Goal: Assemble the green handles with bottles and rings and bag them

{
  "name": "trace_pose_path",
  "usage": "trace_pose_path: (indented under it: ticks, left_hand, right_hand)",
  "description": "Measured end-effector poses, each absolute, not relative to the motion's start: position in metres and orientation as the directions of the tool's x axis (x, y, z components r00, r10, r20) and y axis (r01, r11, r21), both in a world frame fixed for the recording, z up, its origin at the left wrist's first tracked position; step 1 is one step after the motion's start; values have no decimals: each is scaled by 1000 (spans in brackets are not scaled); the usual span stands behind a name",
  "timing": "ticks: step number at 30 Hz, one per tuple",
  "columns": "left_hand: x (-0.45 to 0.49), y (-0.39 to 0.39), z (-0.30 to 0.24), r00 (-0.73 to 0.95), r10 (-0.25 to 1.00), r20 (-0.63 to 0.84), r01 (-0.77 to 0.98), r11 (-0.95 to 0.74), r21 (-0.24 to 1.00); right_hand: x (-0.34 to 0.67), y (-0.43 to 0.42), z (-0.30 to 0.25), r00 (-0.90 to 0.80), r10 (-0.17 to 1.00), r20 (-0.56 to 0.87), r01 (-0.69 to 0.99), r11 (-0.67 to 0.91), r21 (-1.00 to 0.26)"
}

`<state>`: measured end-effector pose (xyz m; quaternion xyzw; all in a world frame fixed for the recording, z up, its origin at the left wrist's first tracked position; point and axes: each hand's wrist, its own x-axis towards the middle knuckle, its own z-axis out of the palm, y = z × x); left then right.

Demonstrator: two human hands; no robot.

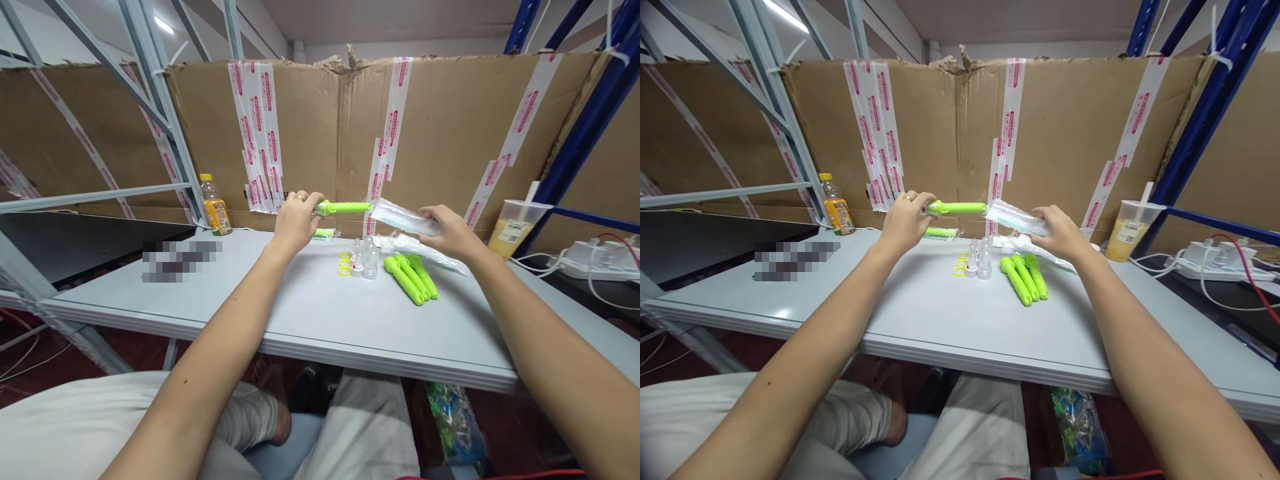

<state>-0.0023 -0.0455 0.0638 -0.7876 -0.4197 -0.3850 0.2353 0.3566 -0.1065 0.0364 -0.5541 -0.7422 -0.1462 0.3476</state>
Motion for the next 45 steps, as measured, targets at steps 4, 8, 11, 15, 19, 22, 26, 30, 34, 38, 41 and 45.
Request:
trace_pose_path:
  ticks: [4,8,11,15,19,22,26,30,34,38,41,45]
  left_hand:
    - [-3,-44,64,364,471,804,836,-545,-60]
    - [-5,-43,64,389,462,797,798,-601,-42]
    - [-6,-40,63,442,427,789,742,-668,-54]
    - [-3,-36,60,474,362,803,704,-703,-99]
    - [3,-38,58,507,316,802,707,-685,-177]
    - [7,-41,57,520,326,789,723,-661,-203]
    - [10,-44,58,577,333,746,704,-665,-249]
    - [16,-50,59,663,310,682,636,-714,-293]
    - [20,-57,58,685,360,633,597,-775,-206]
    - [20,-52,55,673,372,640,548,-831,-93]
    - [20,-47,52,642,353,680,491,-871,-10]
    - [22,-45,52,613,311,726,435,-900,18]
  right_hand:
    - [352,-108,36,-213,714,667,908,397,-136]
    - [345,-110,37,-259,711,654,895,432,-115]
    - [340,-112,37,-282,699,657,888,450,-98]
    - [333,-114,36,-307,686,660,876,475,-86]
    - [324,-115,35,-347,682,644,863,500,-64]
    - [315,-118,35,-359,689,630,874,484,-32]
    - [306,-122,36,-365,699,615,884,468,-7]
    - [301,-125,36,-375,711,595,893,450,25]
    - [303,-124,36,-369,714,595,897,441,28]
    - [305,-124,36,-366,712,599,901,433,36]
    - [302,-126,37,-369,715,594,903,427,47]
    - [294,-126,35,-371,738,564,911,408,65]
